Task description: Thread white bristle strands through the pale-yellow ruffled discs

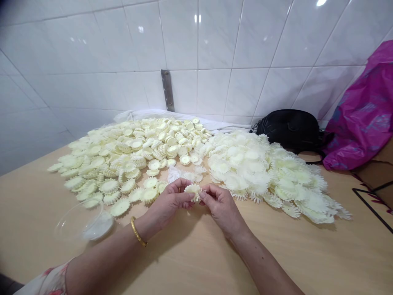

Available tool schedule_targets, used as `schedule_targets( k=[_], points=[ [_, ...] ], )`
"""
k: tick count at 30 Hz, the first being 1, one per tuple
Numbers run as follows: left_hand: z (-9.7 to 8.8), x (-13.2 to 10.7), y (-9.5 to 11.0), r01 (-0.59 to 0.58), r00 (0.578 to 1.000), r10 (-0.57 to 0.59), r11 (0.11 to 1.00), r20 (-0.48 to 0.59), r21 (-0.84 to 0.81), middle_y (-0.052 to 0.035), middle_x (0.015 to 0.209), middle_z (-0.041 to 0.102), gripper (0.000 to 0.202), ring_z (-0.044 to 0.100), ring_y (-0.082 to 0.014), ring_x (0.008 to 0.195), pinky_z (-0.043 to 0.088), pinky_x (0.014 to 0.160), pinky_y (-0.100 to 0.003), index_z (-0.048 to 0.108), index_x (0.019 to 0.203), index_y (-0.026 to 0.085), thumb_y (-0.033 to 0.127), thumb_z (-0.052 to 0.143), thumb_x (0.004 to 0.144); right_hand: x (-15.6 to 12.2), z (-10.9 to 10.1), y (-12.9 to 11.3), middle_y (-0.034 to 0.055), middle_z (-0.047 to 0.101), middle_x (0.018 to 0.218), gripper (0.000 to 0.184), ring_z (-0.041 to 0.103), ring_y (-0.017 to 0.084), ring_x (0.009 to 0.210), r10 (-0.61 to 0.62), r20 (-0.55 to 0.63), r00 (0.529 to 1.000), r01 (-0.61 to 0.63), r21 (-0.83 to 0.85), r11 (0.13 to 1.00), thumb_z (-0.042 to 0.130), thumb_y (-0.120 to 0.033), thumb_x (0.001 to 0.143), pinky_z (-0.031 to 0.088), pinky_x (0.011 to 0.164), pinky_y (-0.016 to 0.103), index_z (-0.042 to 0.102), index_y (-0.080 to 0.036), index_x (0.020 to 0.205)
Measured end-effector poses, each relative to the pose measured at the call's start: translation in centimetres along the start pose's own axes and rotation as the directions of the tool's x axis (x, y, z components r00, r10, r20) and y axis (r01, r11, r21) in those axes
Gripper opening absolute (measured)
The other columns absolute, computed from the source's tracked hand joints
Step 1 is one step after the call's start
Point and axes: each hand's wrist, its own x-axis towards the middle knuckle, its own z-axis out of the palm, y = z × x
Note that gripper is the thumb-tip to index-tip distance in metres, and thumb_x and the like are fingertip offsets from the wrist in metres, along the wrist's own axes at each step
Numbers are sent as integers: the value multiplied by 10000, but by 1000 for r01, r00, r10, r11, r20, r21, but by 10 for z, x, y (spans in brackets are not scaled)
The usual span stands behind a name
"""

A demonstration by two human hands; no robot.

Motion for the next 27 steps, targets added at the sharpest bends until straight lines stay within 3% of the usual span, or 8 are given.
schedule_targets(
  k=[2, 5, 11, 17, 23, 27],
  points=[
    [1, -2, 2, 17, 1000, -18, 1000, 21, 21, 17, 658, 577, 268, 502, -73, 499, 384, 512, -208, 518, 843, 176, 53, 606, 622, 0, 0, 0, 7, 573, 618, 275, 518, 137, 598, -11, -19, 1000, 10, -70, 997, 626, -435, 716, 396, 557, 254, 606, -166, 663],
    [2, -3, 3, 3, 1000, -4, 999, 20, 32, 9, 617, 563, 146, 499, -72, 497, 393, 514, -207, 541, 784, 151, 86, 590, 663, 0, -1, -2, -6, 543, 577, 291, 483, 117, 548, -35, -90, 995, 26, -102, 994, 641, -436, 697, 367, 519, 238, 577, -163, 618],
    [-4, 4, -1, -56, 992, 58, 998, -113, 21, 18, 570, 518, 84, 479, -68, 493, 386, 501, -200, 532, 678, 137, 125, 613, 660, 2, -3, 0, -7, 546, 590, 299, 479, 107, 567, 3, -176, 984, -19, -92, 996, 628, -453, 694, 360, 543, 223, 584, -167, 617],
    [-7, 9, 5, -84, 969, 77, 996, -236, -21, 14, 590, 526, 99, 514, -79, 453, 366, 456, -192, 464, 719, 162, 129, 558, 717, 3, -9, -10, 1, 569, 620, 277, 525, 134, 621, -75, -287, 955, 27, -167, 986, 595, -437, 706, 406, 605, 248, 550, -180, 611],
    [-5, 7, 4, 27, 989, -35, 998, -145, -56, 10, 578, 531, 158, 562, -117, 460, 373, 430, -189, 448, 811, 182, 149, 576, 724, 4, -19, -19, 32, 610, 713, 222, 549, 187, 669, -125, -272, 954, -13, -455, 890, 516, -325, 715, 412, 614, 300, 610, -174, 849],
    [-4, 5, 2, 73, 995, -77, 995, -59, -64, 4, 580, 545, 177, 566, -115, 471, 394, 445, -196, 489, 846, 165, 101, 584, 710, 5, -24, -9, 45, 611, 759, 244, 538, 186, 622, -232, -283, 931, -25, -683, 730, 478, -273, 747, 398, 608, 323, 602, -182, 937]
  ],
)
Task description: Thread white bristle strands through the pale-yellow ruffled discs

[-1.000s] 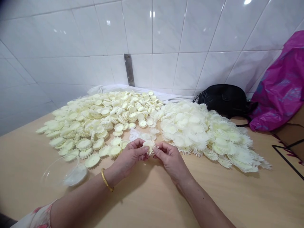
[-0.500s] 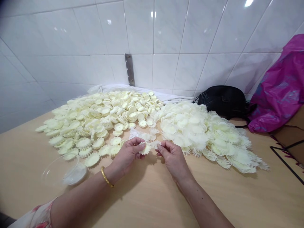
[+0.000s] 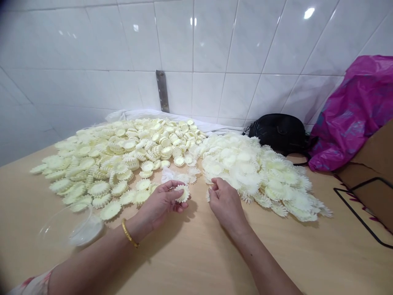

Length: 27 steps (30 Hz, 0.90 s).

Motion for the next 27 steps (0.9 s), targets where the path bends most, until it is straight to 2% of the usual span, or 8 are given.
schedule_targets(
  k=[2, 4, 6, 9, 13, 17, 23, 27],
  points=[
    [0, 0, -1, 15, 1000, -15, 1000, 26, -8, -17, 593, 564, 146, 567, -114, 488, 407, 462, -203, 514, 810, 142, 77, 584, 700, -2, 2, 1, 73, 611, 852, 233, 540, 198, 665, -98, -98, 990, 90, -81, 993, 469, -260, 765, 395, 622, 331, 602, -187, 941],
    [0, 1, -2, 12, 999, -12, 1000, 51, 2, -47, 615, 588, 90, 572, -114, 513, 422, 489, -212, 531, 739, 122, 79, 594, 691, -5, 3, -1, 80, 605, 888, 205, 541, 208, 710, -186, -172, 967, 174, -83, 981, 462, -256, 785, 396, 633, 330, 602, -200, 925],
    [-1, 1, -3, -4, 997, 1, 999, 76, 34, -69, 625, 603, 65, 570, -115, 523, 431, 512, -223, 543, 684, 111, 106, 607, 689, -9, 3, -6, 68, 609, 832, 161, 541, 207, 709, -223, -179, 958, 223, -22, 975, 466, -267, 802, 398, 638, 324, 604, -212, 864],
    [-2, 0, -4, -42, 995, 33, 995, 99, 89, -60, 597, 601, 87, 549, -109, 496, 428, 520, -237, 548, 657, 115, 139, 630, 673, -14, 5, -14, 51, 614, 756, 146, 538, 197, 668, -210, -115, 971, 223, 106, 969, 489, -299, 809, 401, 625, 318, 608, -216, 816],
    [-3, -1, -5, -90, 991, 75, 987, 110, 135, -29, 550, 582, 143, 506, -88, 445, 395, 492, -227, 516, 637, 138, 182, 649, 664, -18, 7, -19, 35, 621, 728, 179, 532, 178, 632, -135, 11, 991, 127, 274, 953, 517, -352, 800, 400, 571, 296, 617, -207, 836],
    [-2, -3, -6, -104, 991, 93, 987, 93, 123, 1, 504, 541, 216, 478, -78, 436, 346, 450, -201, 484, 619, 152, 223, 687, 632, -17, 8, -20, 23, 613, 705, 243, 522, 161, 619, -84, 127, 988, 22, 427, 904, 585, -410, 745, 412, 557, 281, 627, -193, 846],
    [1, -8, -3, -101, 992, 90, 986, 90, 133, 24, 498, 514, 277, 439, -66, 436, 290, 425, -188, 459, 608, 162, 242, 722, 579, -16, 9, -20, 31, 639, 802, 297, 564, 171, 711, -56, 346, 937, -171, 590, 789, 632, -418, 715, 437, 620, 277, 634, -205, 921],
    [4, -12, 1, -78, 993, 62, 982, 98, 170, 10, 544, 545, 270, 440, -61, 447, 268, 425, -188, 498, 620, 151, 270, 734, 564, -16, 9, -19, 20, 625, 737, 290, 560, 156, 647, -10, 439, 898, -323, 674, 665, 660, -416, 690, 435, 597, 279, 627, -207, 888]
  ],
)
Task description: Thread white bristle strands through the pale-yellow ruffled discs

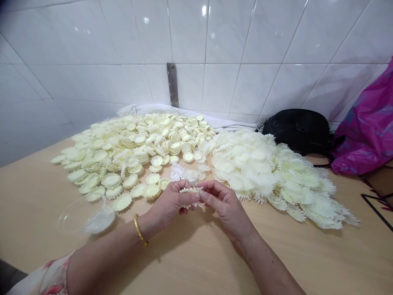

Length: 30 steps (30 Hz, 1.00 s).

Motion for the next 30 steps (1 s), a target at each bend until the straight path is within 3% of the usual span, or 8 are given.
schedule_targets(
  k=[5, 12, 15, 19, 24, 30],
  points=[
    [-1, 1, 0, 39, 997, -38, 999, 64, -22, 11, 563, 561, 257, 417, -47, 440, 259, 425, -186, 564, 685, 142, 277, 745, 563, 0, -5, -1, 46, 640, 827, 308, 581, 187, 740, 21, 79, 997, -27, 76, 997, 659, -402, 693, 447, 643, 308, 618, -222, 940],
    [-3, 9, -6, 217, 969, -172, 935, 179, -279, 51, 445, 442, 258, 333, -16, 361, 196, 341, -161, 571, 625, 119, 306, 746, 596, 2, -2, 1, 14, 616, 732, 168, 563, 168, 737, -39, 94, 995, 30, 99, 995, 691, -329, 676, 428, 717, 312, 634, -203, 771],
    [-2, 9, -5, 266, 961, -218, 895, 170, -358, 39, 460, 455, 217, 367, -27, 367, 222, 328, -152, 583, 664, 121, 301, 706, 656, 2, 0, 0, -4, 589, 710, 169, 520, 137, 674, -81, 31, 996, 78, 85, 993, 691, -342, 674, 409, 654, 272, 604, -198, 682],
    [0, 8, -1, 271, 961, -220, 871, 169, -410, 14, 529, 507, 92, 457, -44, 430, 305, 373, -137, 567, 717, 128, 175, 646, 703, 1, -2, -5, 20, 593, 957, 202, 502, 136, 746, -199, -128, 972, 201, 4, 979, 671, -349, 690, 395, 667, 250, 559, -190, 637],
    [4, 6, 1, 192, 979, -152, 910, 134, -368, 28, 513, 498, 158, 442, -45, 408, 285, 377, -141, 498, 735, 146, 169, 649, 690, 2, -2, -11, -28, 496, 623, 206, 457, 128, 646, -270, -236, 934, 278, 2, 961, 652, -355, 700, 376, 652, 251, 517, -206, 654],
    [8, 3, 0, 156, 987, -138, 934, 80, -322, 43, 472, 488, 246, 403, -38, 385, 255, 376, -139, 430, 739, 169, 217, 666, 686, 5, 2, -5, -35, 482, 625, 184, 439, 116, 628, -317, -300, 900, 337, 16, 941, 633, -320, 730, 355, 624, 244, 497, -206, 682]
  ],
)
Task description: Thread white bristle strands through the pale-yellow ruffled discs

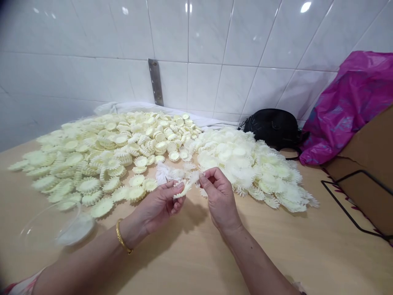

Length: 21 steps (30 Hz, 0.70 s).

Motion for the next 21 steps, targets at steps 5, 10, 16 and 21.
schedule_targets(
  k=[5, 10, 16, 21],
  points=[
    [0, 1, -4, -9, 1000, 9, 1000, -28, 6, 25, 491, 511, 201, 432, -46, 406, 284, 387, -138, 450, 761, 162, 221, 637, 718, 4, 0, 4, -37, 491, 620, 180, 456, 114, 629, -32, -66, 997, 33, 11, 999, 628, -320, 739, 380, 652, 256, 500, -209, 676],
    [-6, 5, -4, 56, 988, -52, 998, -142, 28, -2, 530, 535, 137, 467, -55, 423, 316, 404, -145, 442, 737, 156, 173, 576, 758, 22, -26, -9, -48, 493, 605, 237, 475, 104, 591, -24, -282, 959, 55, 102, 993, 695, -319, 642, 431, 622, 257, 483, -215, 624],
    [-8, 5, -10, 56, 998, -52, 988, -29, 145, -24, 556, 564, 103, 467, -51, 423, 337, 430, -155, 493, 733, 129, 160, 591, 738, 25, -44, -12, -24, 518, 526, 177, 456, 121, 509, 145, 13, 989, -100, -665, 740, 600, -335, 695, 371, 528, 263, 567, -191, 598],
    [-10, 8, -9, 47, 999, -43, 987, -26, 156, -16, 558, 555, 139, 466, -50, 441, 337, 452, -162, 489, 706, 125, 147, 626, 699, 19, -39, -3, 36, 611, 812, 124, 512, 152, 619, -150, 28, 988, 89, -906, 415, 516, -265, 748, 384, 618, 293, 614, -192, 732]
  ],
)
